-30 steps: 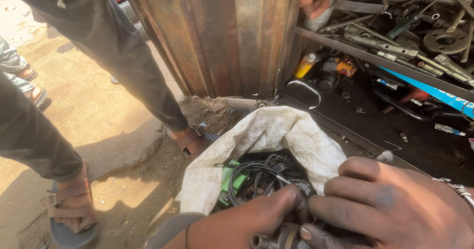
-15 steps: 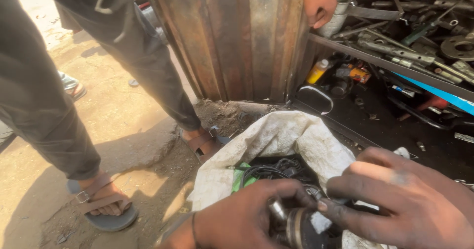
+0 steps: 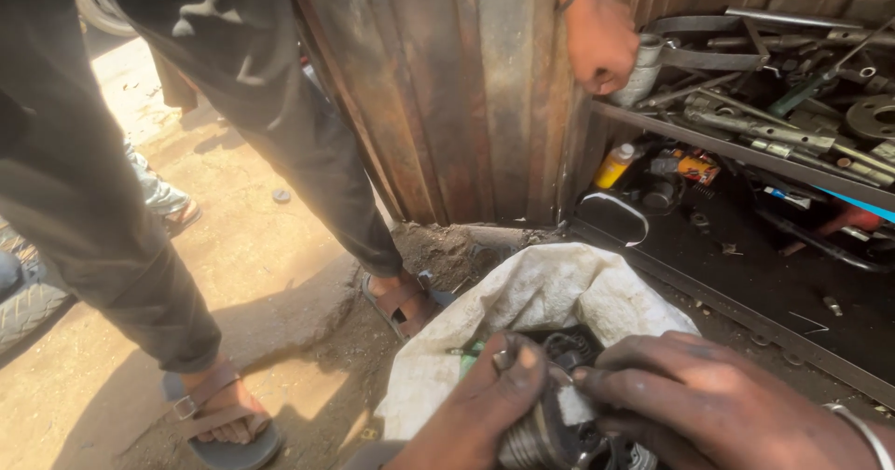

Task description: Cleaning and inspecting a piston and other engine components inside a service bay.

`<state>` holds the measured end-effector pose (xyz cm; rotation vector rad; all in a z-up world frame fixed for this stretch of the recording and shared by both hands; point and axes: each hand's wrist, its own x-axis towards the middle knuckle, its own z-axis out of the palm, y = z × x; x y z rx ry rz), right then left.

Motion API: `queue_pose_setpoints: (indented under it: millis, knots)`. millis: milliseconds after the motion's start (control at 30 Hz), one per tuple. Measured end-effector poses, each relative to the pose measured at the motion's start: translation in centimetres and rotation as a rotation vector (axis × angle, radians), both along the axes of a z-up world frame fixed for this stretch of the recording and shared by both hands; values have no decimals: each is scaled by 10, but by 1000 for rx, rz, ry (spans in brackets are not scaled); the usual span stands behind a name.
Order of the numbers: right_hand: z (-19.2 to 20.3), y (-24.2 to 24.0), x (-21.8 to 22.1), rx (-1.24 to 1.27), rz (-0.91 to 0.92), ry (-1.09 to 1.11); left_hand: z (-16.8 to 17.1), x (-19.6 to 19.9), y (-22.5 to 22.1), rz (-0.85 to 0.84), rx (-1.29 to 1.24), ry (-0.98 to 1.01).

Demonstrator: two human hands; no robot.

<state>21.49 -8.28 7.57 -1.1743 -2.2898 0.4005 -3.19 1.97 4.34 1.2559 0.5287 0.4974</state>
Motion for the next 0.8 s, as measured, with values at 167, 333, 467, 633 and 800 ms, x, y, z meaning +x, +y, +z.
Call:
queue_pose_setpoints:
  millis: [167, 333, 467, 633, 800]
  knots:
    - [0, 6, -1, 8, 30, -27, -27, 2, 8, 122, -416, -45]
    - [3, 10, -8, -235, 51, -37, -34, 3, 6, 288, -412, 92]
    - [1, 10, -12, -19, 82, -74, -8, 7, -2, 285, -463, 121]
    - [-17, 6, -12, 136, 89, -105, -25, 7, -7, 358, -350, 261]
    - [-13, 5, -14, 155, 142, -153, -18, 9, -9, 231, -453, 233]
